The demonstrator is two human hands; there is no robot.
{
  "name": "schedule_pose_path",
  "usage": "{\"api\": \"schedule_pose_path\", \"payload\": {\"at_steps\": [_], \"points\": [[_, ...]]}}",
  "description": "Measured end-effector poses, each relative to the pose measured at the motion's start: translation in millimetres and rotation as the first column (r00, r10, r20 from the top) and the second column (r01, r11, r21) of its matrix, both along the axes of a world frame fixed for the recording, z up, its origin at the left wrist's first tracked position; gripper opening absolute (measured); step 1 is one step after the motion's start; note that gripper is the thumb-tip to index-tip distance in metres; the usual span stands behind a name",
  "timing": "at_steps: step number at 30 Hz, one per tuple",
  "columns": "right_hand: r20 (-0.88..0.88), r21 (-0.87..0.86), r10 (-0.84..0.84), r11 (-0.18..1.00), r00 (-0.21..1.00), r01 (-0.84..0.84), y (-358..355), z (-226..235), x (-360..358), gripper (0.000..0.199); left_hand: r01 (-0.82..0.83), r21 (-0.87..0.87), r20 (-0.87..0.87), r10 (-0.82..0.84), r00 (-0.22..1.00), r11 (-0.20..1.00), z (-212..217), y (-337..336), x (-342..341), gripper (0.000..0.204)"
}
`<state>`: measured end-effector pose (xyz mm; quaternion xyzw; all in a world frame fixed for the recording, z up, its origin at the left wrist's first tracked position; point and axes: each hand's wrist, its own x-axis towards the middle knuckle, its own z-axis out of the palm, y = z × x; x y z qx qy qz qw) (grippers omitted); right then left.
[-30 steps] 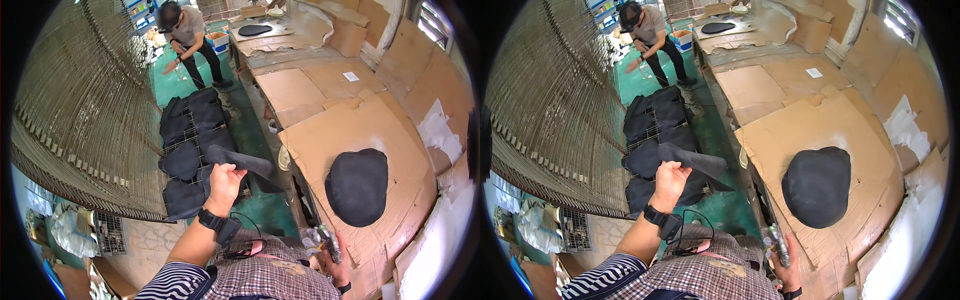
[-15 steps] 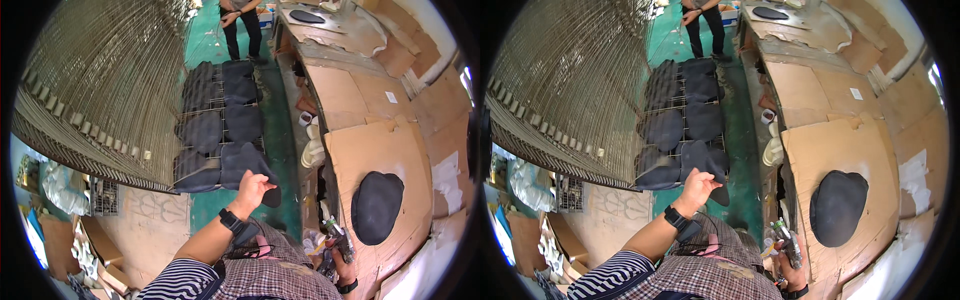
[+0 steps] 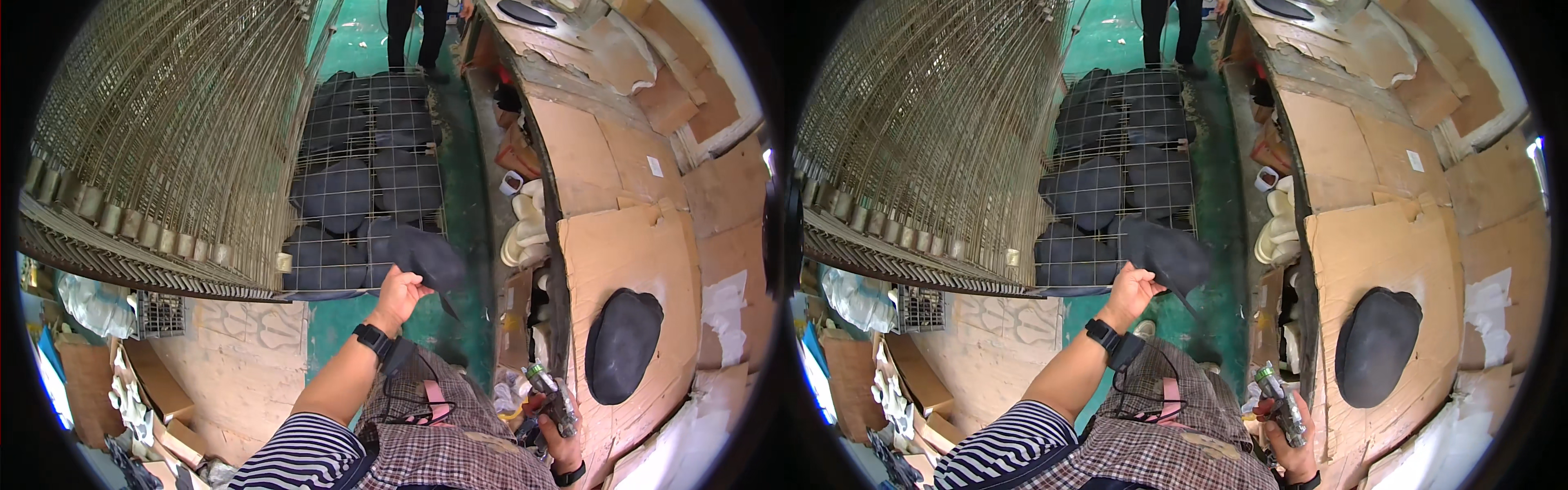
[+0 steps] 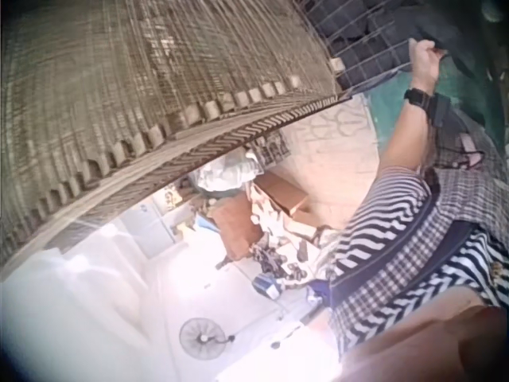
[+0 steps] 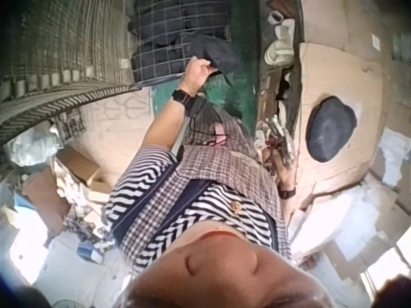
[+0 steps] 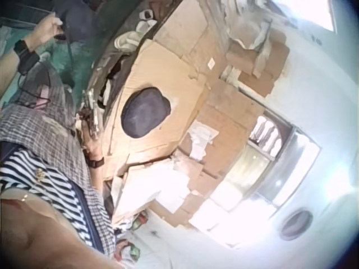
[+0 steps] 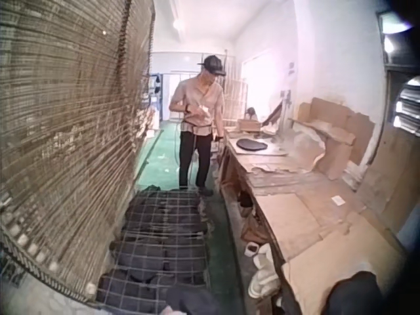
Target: The person repeatedly picks up black shoe parts from a wire rack, sprays them with a handheld spray gun, and places them back on the rack. The person handles the parts one at a time, turning them over to spray different sides, and continues this cycle throughout the video.
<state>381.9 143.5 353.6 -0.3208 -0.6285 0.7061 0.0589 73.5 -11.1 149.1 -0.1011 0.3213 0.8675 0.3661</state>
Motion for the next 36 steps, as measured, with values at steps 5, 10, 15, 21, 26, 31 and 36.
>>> {"api": "schedule_pose_path", "payload": {"at_steps": [5,10,15,21,26,31,36], "points": [[0.065,-0.044,0.038,0.998,0.997,-0.035,-8,-10,-22,0.053,-0.145,-0.034,-0.028,0.144,0.989,0.989,-52,-17,-51,0.038],[0.141,-0.024,0.12,0.993,0.983,-0.118,-17,-26,-44,0.05,-0.35,-0.046,-0.114,0.343,0.932,0.936,-98,-61,-91,0.037],[0.254,-0.002,0.215,0.975,0.943,-0.222,-29,-37,-69,0.048,-0.521,-0.235,-0.126,0.506,0.853,0.82,-156,-150,-81,0.042],[0.273,0.06,0.309,0.94,0.911,-0.336,-32,-53,-79,0.049,-0.433,-0.499,0.302,0.619,0.725,0.751,-308,-302,1,0.074],[0.222,0.08,0.175,0.977,0.959,-0.197,-28,-42,-59,0.05,-0.163,-0.845,0.239,0.632,0.738,0.51,-253,-254,19,0.068],[0.204,0.192,0.018,0.98,0.979,-0.058,6,-9,-10,0.051,0.044,-0.767,0.197,0.169,0.966,0.64,-192,-111,-4,0.05],[0.094,0.265,-0.223,0.945,0.97,0.191,42,2,90,0.05,0.16,-0.658,-0.159,-0.344,0.926,0.736,-104,100,14,0.02]]}}
